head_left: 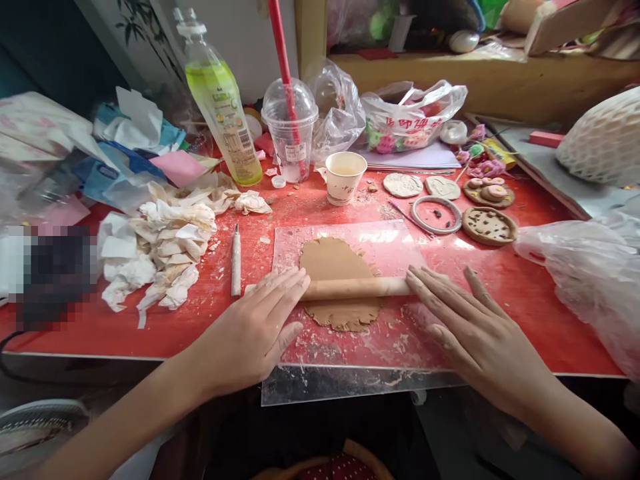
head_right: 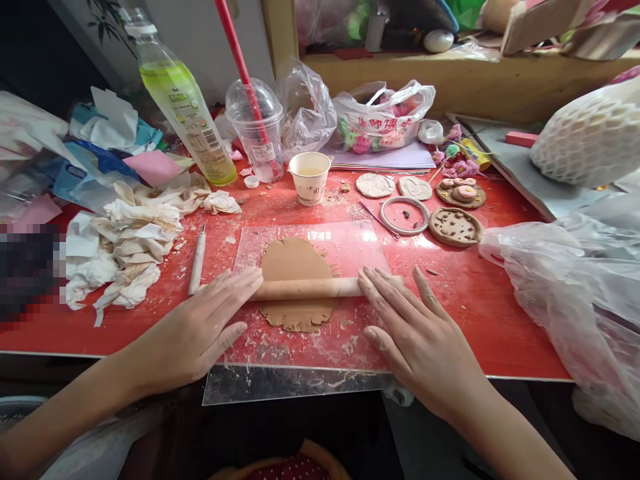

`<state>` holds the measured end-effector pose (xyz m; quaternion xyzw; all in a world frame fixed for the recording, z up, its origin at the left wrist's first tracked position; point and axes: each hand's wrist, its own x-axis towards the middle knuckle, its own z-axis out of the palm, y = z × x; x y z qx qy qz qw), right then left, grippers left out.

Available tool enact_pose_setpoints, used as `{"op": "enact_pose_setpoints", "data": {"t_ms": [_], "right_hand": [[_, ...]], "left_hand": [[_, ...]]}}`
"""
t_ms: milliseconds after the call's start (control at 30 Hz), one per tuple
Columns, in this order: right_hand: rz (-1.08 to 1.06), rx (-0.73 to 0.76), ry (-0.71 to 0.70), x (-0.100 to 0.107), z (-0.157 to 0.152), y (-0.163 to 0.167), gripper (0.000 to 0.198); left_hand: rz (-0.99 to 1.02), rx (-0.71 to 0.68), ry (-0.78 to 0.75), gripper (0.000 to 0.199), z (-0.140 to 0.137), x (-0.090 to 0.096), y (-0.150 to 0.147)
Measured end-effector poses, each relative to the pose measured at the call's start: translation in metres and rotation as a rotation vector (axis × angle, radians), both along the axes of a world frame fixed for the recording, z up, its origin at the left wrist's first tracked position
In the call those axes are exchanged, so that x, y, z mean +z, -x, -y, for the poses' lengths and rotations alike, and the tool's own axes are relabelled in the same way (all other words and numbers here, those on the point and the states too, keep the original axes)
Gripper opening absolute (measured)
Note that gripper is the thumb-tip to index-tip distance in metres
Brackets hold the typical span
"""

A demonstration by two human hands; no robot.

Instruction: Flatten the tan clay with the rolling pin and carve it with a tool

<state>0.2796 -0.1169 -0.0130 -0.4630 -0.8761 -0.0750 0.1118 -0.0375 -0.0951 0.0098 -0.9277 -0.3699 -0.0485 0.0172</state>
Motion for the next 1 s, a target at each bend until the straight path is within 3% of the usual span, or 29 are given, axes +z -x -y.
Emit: {"op": "enact_pose_setpoints", "data": {"t_ms": [200,333,567,733,900,1000], "right_hand": [[-0.001,0.044,-0.037,0.006,0.024,-0.005,0.05],[-0.001,0.039,-0.018,0.005,0.017,-0.006,0.05],[-0.057,0.038,-0.028,-0.004,-0.04,0.003,0.053],[0.001,-0.096,0.046,-0.007,-0.094,0.015,0.074],[-0.007,-0.126,0.154,-0.003,-0.138,0.02,0.068],[-0.018,-0.132,0.178,-0.003,-0.148,0.02,0.069]], "left_hand": [[-0.003,-0.093,-0.02,0.052,0.031,0.003,0.005],[-0.01,-0.065,-0.065,0.051,0.025,-0.004,0.005],[-0.049,0.041,-0.134,0.059,-0.03,-0.014,0.0],[-0.057,0.138,-0.066,0.058,-0.08,-0.011,-0.004],[-0.06,0.149,-0.029,0.057,-0.126,-0.009,-0.002],[-0.074,0.137,-0.015,0.057,-0.137,-0.007,-0.002]]}}
